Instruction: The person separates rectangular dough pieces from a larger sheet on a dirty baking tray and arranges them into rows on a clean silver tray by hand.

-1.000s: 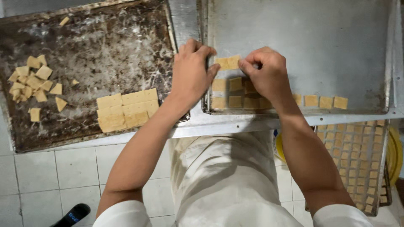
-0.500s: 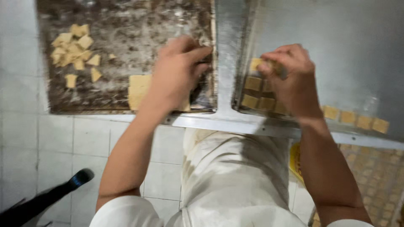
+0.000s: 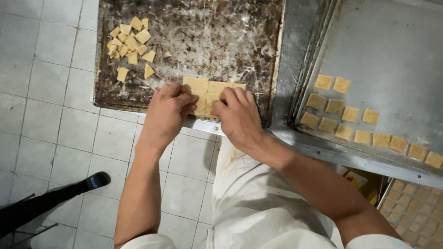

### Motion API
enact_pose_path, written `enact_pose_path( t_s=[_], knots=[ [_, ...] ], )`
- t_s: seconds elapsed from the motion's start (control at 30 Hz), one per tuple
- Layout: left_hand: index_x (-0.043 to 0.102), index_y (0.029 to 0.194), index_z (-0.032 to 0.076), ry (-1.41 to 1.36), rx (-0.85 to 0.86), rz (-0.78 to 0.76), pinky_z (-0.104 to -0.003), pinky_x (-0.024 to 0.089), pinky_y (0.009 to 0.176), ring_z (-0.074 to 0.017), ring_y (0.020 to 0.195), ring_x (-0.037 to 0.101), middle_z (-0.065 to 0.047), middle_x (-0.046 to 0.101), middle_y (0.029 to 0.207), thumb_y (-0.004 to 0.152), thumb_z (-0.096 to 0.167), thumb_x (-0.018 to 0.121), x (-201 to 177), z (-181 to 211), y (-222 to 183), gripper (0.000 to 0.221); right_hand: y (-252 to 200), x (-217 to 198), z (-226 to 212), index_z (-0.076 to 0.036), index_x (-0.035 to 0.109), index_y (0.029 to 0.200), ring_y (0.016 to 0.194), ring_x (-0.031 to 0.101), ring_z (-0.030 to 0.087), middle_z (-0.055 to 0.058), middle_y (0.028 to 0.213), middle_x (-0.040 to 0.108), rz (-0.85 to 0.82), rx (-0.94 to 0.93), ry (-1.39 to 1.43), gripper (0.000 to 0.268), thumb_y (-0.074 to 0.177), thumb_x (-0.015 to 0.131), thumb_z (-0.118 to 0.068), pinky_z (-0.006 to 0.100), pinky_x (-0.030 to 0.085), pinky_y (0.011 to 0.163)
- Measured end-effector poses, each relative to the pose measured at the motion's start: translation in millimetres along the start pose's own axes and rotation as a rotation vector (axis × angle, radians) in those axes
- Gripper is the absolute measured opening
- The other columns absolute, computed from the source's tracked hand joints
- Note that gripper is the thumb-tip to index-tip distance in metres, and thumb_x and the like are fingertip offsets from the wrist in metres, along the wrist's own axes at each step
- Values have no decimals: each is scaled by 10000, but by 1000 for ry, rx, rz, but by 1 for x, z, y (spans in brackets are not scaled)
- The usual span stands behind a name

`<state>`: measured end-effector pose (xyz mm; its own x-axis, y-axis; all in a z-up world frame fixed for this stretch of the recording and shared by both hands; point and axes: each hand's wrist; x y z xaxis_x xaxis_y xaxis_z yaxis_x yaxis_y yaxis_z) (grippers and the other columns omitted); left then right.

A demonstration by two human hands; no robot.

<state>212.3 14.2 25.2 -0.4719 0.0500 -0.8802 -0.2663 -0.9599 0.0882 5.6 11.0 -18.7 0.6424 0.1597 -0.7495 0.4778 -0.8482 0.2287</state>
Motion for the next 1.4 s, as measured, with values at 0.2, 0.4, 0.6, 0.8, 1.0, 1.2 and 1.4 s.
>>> enact_pose_path(
  t_s=[0.2,0.4,0.6,0.8,1.0,1.2,1.4],
  knots=[
    [748,871,53,-85,1,-74,-462,467,794,-340,935,622,-88,689,925,732,34,800,-3,-12,10,149,2,4,11,-84,671,974,1026,517,298,80,1000,586,-23,-9,49,105,885,714,-119,448,359,857],
    [742,988,39,-346,-155,-134,-369,582,752,-274,824,678,-92,664,941,783,-61,714,0,-21,21,229,0,13,14,-70,654,1003,1008,513,261,79,1005,581,-9,-51,43,57,949,670,-78,433,357,883],
    [752,942,-2,-173,-9,66,-401,542,760,-318,869,657,-148,647,935,829,-6,826,0,-6,45,135,-4,16,9,-77,652,983,983,523,302,97,978,579,60,-53,37,127,861,663,-40,468,354,864],
    [760,987,42,-211,19,79,-379,563,780,-274,880,723,-135,718,964,838,-20,810,14,40,99,169,-16,-20,42,-58,633,969,924,569,288,120,963,572,82,-24,209,111,881,643,9,435,427,804],
    [784,940,53,-404,198,-124,-388,551,726,-282,820,720,-122,739,901,823,51,818,86,131,152,122,-85,-178,146,23,662,1059,896,652,190,127,1016,665,262,280,210,93,1027,617,-53,356,560,800],
    [772,912,53,-498,253,-461,-380,555,734,-293,797,723,-137,736,888,829,70,777,179,220,178,84,-126,-250,211,-61,754,975,720,594,186,84,786,705,-200,781,192,160,873,790,-180,385,501,661],
    [781,1003,65,-369,458,-365,-404,533,842,-324,920,697,-130,732,1022,831,107,785,179,230,183,177,-139,-233,221,-52,768,1027,816,662,205,83,943,704,-3,514,40,208,891,784,-208,332,532,729]
  ],
)
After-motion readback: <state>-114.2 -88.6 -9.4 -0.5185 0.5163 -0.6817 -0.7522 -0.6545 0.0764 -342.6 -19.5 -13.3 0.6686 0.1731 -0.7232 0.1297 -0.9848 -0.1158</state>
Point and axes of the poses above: each hand's wrist, its own y-axis towards the middle knuckle, its own x-axis out of the palm, z = x × y
